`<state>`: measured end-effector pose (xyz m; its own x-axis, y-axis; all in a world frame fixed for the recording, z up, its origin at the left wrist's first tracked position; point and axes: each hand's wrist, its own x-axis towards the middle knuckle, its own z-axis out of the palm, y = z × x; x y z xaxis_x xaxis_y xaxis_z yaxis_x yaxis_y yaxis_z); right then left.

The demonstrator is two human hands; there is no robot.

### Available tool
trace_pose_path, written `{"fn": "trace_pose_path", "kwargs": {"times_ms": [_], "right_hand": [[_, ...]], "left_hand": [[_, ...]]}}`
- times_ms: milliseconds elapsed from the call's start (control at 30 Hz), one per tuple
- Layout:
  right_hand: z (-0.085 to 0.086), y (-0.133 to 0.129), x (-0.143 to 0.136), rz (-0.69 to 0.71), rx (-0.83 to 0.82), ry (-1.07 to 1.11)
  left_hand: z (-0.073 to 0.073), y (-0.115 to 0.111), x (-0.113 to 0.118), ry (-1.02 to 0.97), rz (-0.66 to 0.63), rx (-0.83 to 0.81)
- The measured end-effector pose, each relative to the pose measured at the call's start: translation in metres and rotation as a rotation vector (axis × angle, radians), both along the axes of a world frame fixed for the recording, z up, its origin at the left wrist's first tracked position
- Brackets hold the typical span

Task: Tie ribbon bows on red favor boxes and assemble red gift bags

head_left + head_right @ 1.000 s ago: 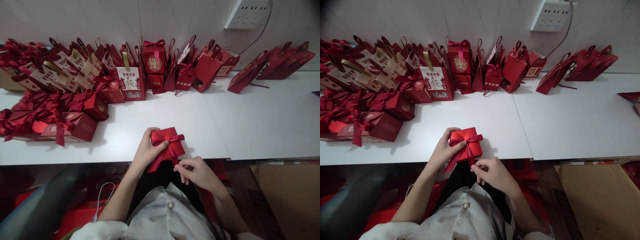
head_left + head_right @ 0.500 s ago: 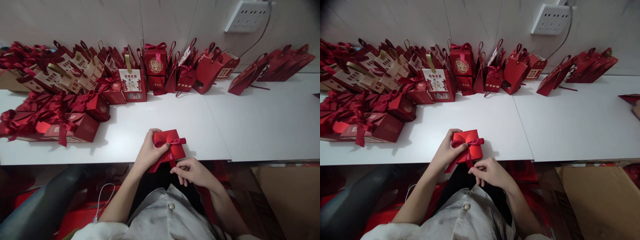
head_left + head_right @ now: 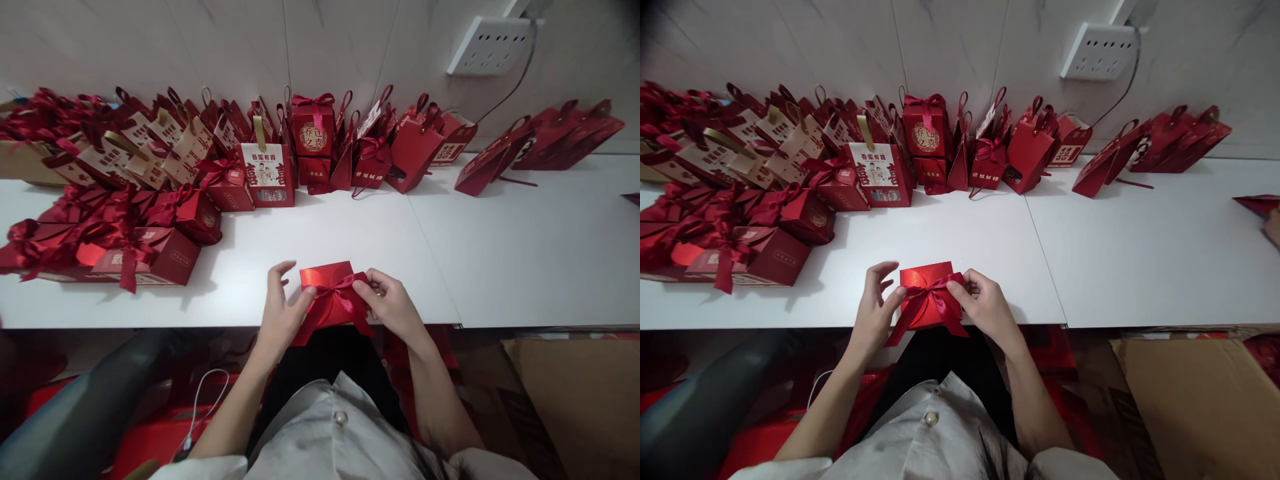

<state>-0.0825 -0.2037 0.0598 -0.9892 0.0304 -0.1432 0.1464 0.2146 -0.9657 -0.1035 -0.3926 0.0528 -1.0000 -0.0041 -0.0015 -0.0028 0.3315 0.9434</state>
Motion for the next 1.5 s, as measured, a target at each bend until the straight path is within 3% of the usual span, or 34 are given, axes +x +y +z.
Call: {"fn": "trace_pose_path", "kwargs": {"times_ms": [67, 167, 367, 633, 1000, 1133, 1267, 1367, 1500], "right_hand": [[-0.002, -0.002, 0.001, 0.005, -0.028, 0.013], [-0.006, -0.002, 0.0, 0.006, -0.087, 0.02], [-0.013, -0.009, -0.004, -0.114, -0.057, 0.092], [-0.023, -0.015, 0.009, -0.191, -0.06, 0.177], [-0.04, -0.026, 0.014, -0.296, -0.248, 0.136], [-0.044, -0.031, 0.014, -0.319, -0.396, 0.103], [-0.044, -0.028, 0.013, -0.281, -0.495, 0.012], [-0.046, -0.013, 0.014, -0.175, -0.429, 0.008], [-0.051, 0.01, 0.019, -0.013, -0.235, 0.231]], "left_hand": [[-0.001, -0.005, 0.006, -0.072, 0.028, -0.056], [0.001, -0.007, 0.01, -0.197, -0.079, -0.064], [0.004, 0.0, 0.002, -0.147, -0.131, 0.036], [-0.001, 0.002, -0.002, -0.077, -0.121, 0.053], [-0.01, 0.008, 0.002, -0.055, -0.042, 0.15], [-0.012, 0.009, 0.004, -0.059, -0.025, 0.176], [-0.01, 0.008, 0.001, -0.075, -0.046, 0.174], [-0.005, 0.004, -0.003, -0.146, -0.096, 0.171], [0.003, 0.0, -0.004, -0.166, -0.119, 0.176]]}}
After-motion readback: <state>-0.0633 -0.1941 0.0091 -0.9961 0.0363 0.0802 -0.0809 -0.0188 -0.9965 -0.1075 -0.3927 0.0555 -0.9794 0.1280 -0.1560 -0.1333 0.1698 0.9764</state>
